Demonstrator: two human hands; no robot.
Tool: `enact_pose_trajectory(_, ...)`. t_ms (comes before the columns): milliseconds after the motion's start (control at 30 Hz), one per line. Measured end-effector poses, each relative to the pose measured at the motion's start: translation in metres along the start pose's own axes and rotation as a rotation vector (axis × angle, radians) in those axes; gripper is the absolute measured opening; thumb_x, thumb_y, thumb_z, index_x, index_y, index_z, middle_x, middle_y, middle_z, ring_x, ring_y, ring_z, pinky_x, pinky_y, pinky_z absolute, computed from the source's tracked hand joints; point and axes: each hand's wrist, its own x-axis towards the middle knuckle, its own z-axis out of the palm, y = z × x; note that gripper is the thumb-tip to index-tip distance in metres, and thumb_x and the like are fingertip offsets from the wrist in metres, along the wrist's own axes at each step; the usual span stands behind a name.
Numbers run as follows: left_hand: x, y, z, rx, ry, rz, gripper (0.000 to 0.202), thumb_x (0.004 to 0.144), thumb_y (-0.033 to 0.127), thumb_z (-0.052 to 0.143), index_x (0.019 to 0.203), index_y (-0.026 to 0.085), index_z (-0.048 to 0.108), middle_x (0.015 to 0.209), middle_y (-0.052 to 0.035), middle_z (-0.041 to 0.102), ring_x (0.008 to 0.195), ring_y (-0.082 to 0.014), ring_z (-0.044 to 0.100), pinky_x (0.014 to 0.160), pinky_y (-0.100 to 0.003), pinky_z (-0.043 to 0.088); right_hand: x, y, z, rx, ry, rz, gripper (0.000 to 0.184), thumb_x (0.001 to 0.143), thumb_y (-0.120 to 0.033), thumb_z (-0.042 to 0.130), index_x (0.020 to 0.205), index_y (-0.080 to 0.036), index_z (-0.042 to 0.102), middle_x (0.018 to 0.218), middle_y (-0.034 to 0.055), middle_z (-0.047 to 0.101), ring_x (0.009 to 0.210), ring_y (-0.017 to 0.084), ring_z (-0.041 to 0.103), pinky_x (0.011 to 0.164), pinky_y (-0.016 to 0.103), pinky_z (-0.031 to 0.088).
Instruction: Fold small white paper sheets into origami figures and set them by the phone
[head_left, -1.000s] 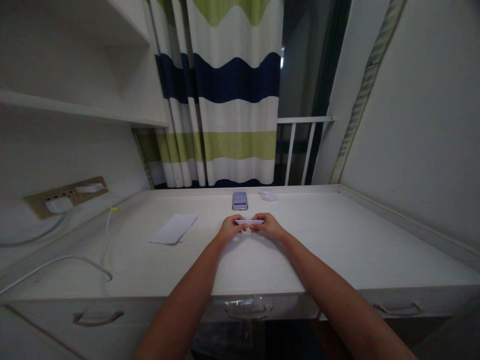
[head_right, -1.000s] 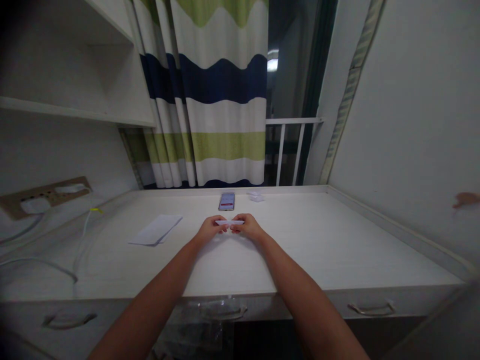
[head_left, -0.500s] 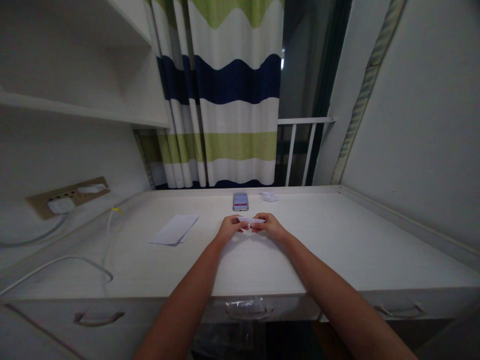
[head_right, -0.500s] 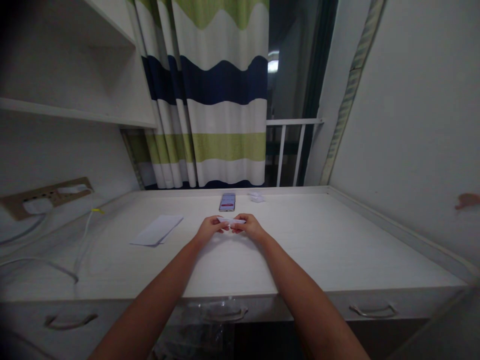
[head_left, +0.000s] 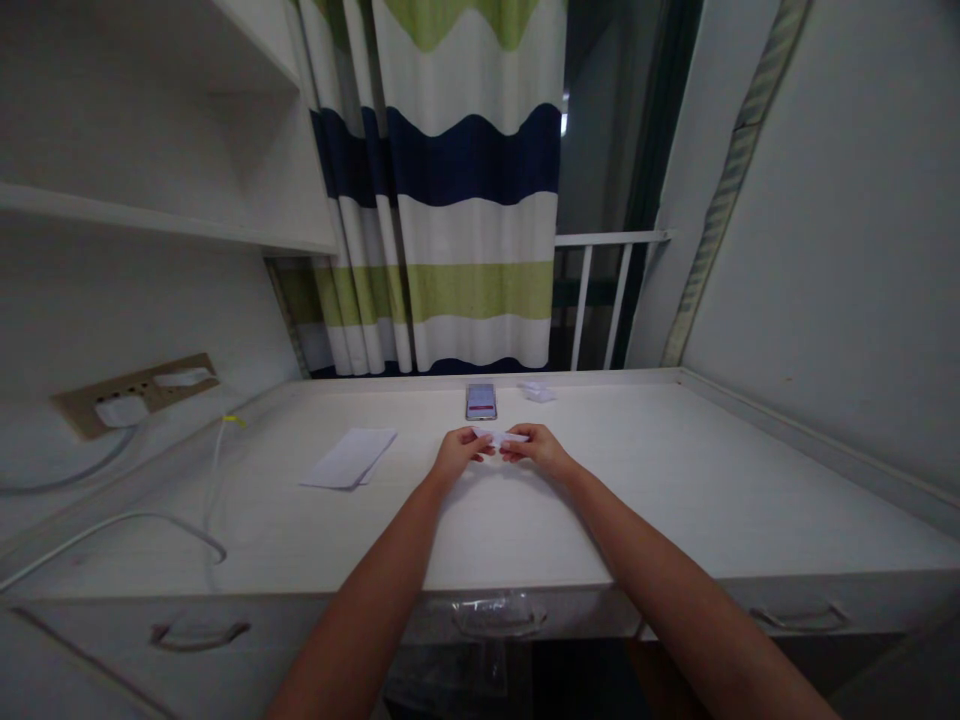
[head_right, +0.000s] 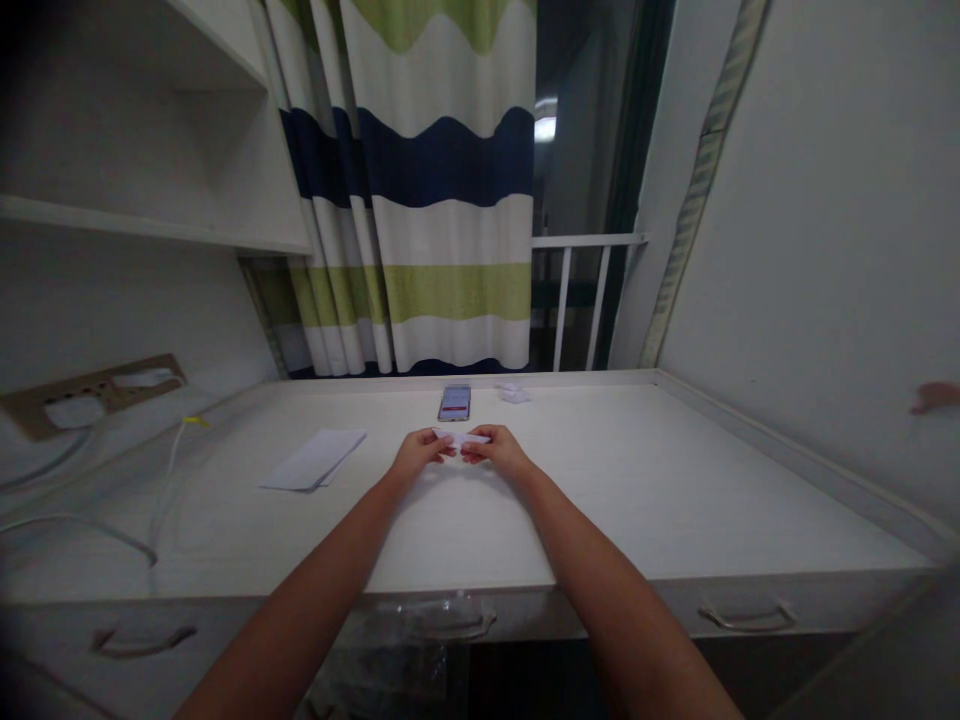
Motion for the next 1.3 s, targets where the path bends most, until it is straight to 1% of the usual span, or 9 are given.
enact_pose_trajectory(100,0.0009,-0.0007,-0.0012,-0.005,0.023,0.011,0.032,0.056,0.042,0.064,0.064,0.011,0.057,0.06,-0.0045,0.063,0.051,-0.0118,0.057,0.045,-0.02,0.037,0.0001,0.0002,-0.0007,0.015,0.005,0.011,0.033,0.048,-0.031,0.073,0.072,-0.011,0.06,0.054,0.0007,0.063,0.049,0.01,0.058,0.054,0.022,0.047)
enact_pose_trajectory(200,0.0021,-0.0011,-0.0023,-0.007,0.048,0.033,0.032,0.058,0.043,0.061,0.062,0.011,0.056,0.06,-0.0046,0.063,0.048,-0.01,0.055,0.043,-0.019,0.035,0.0021,0.0028,-0.0024,0.02,0.006,0.005,0.035,0.048,-0.031,0.073,0.073,-0.011,0.06,0.056,0.002,0.064,0.048,0.01,0.058,0.052,0.022,0.047)
enact_pose_trajectory(400,0.0035,-0.0008,-0.0026,0.016,0.073,0.071,0.031,0.06,0.043,0.059,0.058,0.013,0.055,0.045,-0.0014,0.057,0.044,-0.0093,0.051,0.042,-0.019,0.034,0.0037,0.0057,-0.0036,0.02,-0.005,-0.018,0.032,0.049,-0.032,0.073,0.07,-0.012,0.059,0.057,0.0025,0.064,0.049,0.011,0.059,0.053,0.023,0.048)
enact_pose_trajectory(600,0.0026,0.0004,-0.0029,0.018,0.091,0.069,0.033,0.06,0.045,0.059,0.06,0.013,0.056,0.047,-0.0018,0.058,0.044,-0.0093,0.051,0.042,-0.019,0.034,0.002,0.0033,-0.0024,0.054,0.006,0.004,0.03,0.056,-0.031,0.07,0.076,-0.012,0.06,0.062,0.0045,0.065,0.053,0.012,0.061,0.056,0.024,0.049)
enact_pose_trajectory(700,0.0022,0.0008,-0.0031,0.015,0.101,0.071,0.033,0.059,0.045,0.059,0.061,0.012,0.057,0.046,-0.0011,0.057,0.043,-0.009,0.05,0.042,-0.019,0.034,0.0032,0.0037,-0.0028,0.082,0.026,0.014,0.028,0.057,-0.03,0.07,0.075,-0.012,0.06,0.06,0.0047,0.065,0.054,0.013,0.061,0.056,0.024,0.05)
enact_pose_trajectory(900,0.003,-0.0005,-0.003,0.019,0.102,0.08,0.033,0.06,0.045,0.059,0.059,0.013,0.057,0.041,0.0,0.054,0.04,-0.0085,0.048,0.041,-0.02,0.033,0.0052,0.0066,-0.0041,0.077,0.022,0.014,0.024,0.06,-0.029,0.069,0.075,-0.011,0.061,0.06,0.0052,0.065,0.054,0.013,0.062,0.056,0.024,0.05)
enact_pose_trajectory(1033,0.0035,-0.0018,-0.0032,0.037,0.126,0.081,0.034,0.06,0.046,0.058,0.06,0.012,0.057,0.042,0.0,0.054,0.038,-0.0077,0.045,0.041,-0.02,0.032,0.0054,0.0074,-0.0051,0.101,0.029,0.012,0.024,0.064,-0.028,0.066,0.08,-0.012,0.061,0.062,0.0054,0.066,0.056,0.013,0.062,0.057,0.024,0.051)
enact_pose_trajectory(1133,0.0025,-0.0017,-0.003,0.038,0.129,0.08,0.034,0.061,0.046,0.058,0.061,0.012,0.057,0.044,-0.0006,0.055,0.039,-0.0077,0.046,0.041,-0.019,0.032,0.0067,0.0082,-0.0065,0.113,0.044,0.004,0.021,0.064,-0.026,0.065,0.08,-0.012,0.061,0.062,0.0048,0.065,0.056,0.013,0.062,0.056,0.024,0.051)
enact_pose_trajectory(1300,0.0012,-0.0006,-0.0024,-0.039,0.107,0.062,0.037,0.064,0.047,0.054,0.073,0.011,0.059,0.059,-0.0046,0.063,0.042,-0.0078,0.05,0.041,-0.019,0.033,0.0092,0.0093,-0.0084,0.116,0.058,0.021,0.017,0.064,-0.024,0.066,0.075,-0.012,0.061,0.059,0.0039,0.065,0.052,0.013,0.061,0.055,0.024,0.051)
